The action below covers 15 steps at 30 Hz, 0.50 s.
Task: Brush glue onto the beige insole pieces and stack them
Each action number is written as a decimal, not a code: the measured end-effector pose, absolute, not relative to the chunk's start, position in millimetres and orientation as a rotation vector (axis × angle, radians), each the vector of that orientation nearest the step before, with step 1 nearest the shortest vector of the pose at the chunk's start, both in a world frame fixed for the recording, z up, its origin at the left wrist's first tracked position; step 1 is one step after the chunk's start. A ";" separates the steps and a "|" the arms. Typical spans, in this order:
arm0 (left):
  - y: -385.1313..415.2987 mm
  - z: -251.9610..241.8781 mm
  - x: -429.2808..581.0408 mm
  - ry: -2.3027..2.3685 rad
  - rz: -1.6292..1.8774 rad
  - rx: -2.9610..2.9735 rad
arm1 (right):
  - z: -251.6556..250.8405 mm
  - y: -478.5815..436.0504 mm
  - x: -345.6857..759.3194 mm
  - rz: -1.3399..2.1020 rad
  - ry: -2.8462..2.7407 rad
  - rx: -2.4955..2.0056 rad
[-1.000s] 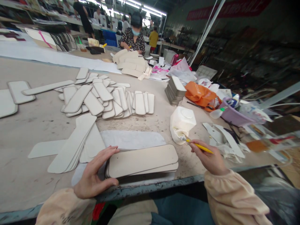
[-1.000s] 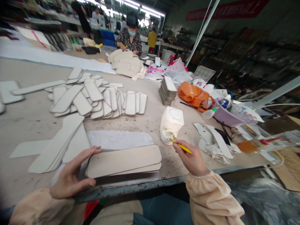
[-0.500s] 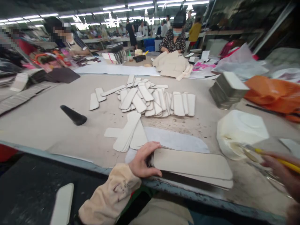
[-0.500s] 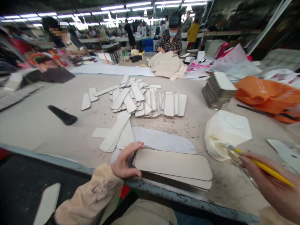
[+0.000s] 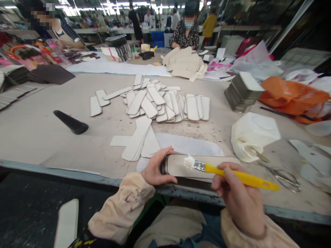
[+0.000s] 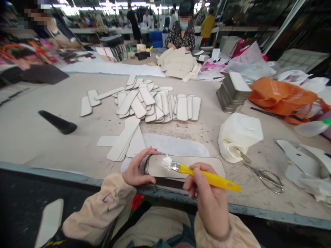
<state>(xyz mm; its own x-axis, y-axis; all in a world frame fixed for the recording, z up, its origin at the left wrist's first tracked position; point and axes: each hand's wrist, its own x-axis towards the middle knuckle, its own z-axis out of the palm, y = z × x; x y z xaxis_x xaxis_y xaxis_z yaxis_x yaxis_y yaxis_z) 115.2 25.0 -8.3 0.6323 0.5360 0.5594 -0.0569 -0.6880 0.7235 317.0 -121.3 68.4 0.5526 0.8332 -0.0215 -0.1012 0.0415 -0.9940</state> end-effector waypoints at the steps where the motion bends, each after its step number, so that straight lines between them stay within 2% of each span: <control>1: 25.2 -8.8 115.2 0.374 1.042 2.121 | 66.7 -116.9 308.3 0.865 -0.703 -1.351; 9: 25.2 -10.7 112.9 0.408 1.002 2.128 | 53.5 -100.4 288.5 0.936 -0.817 -1.444; 15: 25.2 -10.5 113.4 0.416 1.005 2.143 | 54.2 -109.4 315.3 0.722 -0.832 -1.611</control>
